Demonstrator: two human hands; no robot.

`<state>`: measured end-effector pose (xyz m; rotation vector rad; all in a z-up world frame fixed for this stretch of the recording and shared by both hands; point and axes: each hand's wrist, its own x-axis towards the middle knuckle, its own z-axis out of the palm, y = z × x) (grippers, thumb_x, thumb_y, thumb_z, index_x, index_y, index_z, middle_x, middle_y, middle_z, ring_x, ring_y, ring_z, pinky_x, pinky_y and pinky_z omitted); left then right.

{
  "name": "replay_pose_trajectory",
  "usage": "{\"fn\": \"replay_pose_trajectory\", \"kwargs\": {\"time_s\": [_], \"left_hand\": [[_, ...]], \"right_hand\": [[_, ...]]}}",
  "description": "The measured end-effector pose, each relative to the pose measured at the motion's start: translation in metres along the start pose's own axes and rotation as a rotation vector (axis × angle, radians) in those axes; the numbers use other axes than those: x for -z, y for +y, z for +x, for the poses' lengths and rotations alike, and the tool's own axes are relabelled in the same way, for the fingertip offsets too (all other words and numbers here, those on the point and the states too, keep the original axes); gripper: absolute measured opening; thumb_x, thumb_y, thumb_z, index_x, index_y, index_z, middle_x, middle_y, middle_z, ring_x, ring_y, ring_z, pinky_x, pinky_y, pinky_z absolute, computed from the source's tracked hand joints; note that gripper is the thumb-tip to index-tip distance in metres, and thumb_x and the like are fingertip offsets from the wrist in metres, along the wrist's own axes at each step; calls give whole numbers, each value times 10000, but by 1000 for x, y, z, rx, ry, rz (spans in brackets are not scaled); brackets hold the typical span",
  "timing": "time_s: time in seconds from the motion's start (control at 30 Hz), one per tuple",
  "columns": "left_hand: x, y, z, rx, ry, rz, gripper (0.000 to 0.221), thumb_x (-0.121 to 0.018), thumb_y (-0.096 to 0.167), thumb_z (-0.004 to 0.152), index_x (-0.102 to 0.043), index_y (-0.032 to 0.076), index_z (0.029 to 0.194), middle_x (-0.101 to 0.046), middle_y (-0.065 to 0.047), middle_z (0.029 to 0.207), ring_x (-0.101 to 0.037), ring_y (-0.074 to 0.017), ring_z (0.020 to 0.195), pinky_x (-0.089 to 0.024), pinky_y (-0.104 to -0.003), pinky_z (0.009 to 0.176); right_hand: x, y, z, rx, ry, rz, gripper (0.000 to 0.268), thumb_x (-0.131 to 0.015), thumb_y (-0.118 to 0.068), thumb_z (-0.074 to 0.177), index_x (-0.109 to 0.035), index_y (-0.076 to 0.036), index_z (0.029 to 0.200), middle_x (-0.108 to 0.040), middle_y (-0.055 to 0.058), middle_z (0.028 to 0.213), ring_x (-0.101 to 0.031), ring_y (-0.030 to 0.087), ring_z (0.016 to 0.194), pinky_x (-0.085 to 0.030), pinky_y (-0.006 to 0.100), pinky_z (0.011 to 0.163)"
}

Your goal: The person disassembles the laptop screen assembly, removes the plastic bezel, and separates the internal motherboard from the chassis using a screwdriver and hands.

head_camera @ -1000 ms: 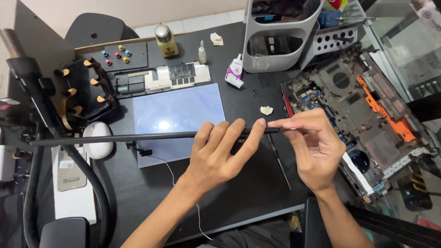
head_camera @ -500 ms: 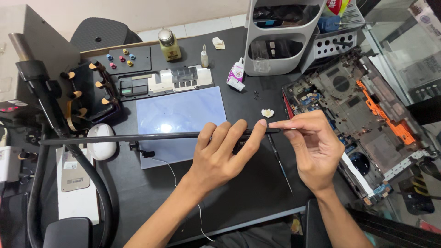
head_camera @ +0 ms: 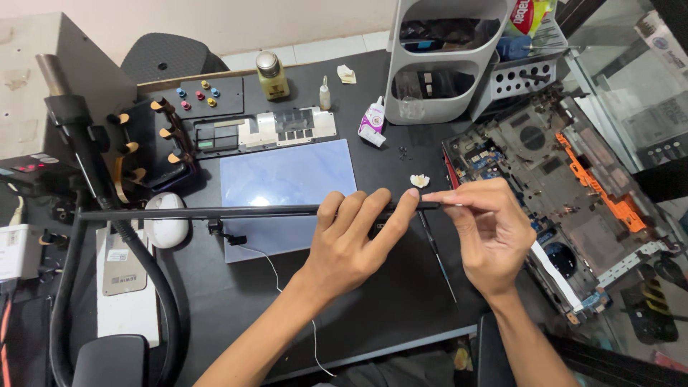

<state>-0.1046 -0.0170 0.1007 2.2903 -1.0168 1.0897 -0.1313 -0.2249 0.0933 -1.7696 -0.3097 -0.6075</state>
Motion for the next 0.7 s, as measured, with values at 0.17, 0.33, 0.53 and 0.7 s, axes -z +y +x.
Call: {"fn": "replay_pose_trajectory", "kwargs": {"time_s": [0.17,0.33,0.53,0.7], "left_hand": [[3,0,-1,-13,-17,-10,447,-700,116,917,-673,80,1361,-631,-82,1148,-586,-222,960,-417,-365,924],[1,-1,-2,-12,-3,-19,457,-691,110,911,-668,72,1366,-629,-90,1152,-582,-227,963,-418,-372,932],[-1,0,-2,-9,10,-30,456,-692,105,904,-668,72,1358,-633,-86,1148,-577,-225,948,-404,-372,913],[0,2,-3,-5,-7,-34,459,-699,91,897,-675,66,1354,-636,-83,1143,-577,-217,939,-398,-370,911]], "right_hand": [[1,-1,2,38,-34,63,89,-631,60,1036,-623,13,1111,-641,124,1132,-724,199,1006,-616,282,877],[1,-6,4,21,-34,3,92,-636,71,1034,-629,21,1111,-642,127,1120,-705,186,944,-609,273,842],[0,-4,3,75,-17,0,129,-642,97,1022,-630,8,1115,-632,118,1128,-711,182,995,-627,250,809],[2,-15,7,53,-28,-118,153,-680,111,983,-668,9,1097,-643,108,1077,-654,130,871,-544,214,720]]}}
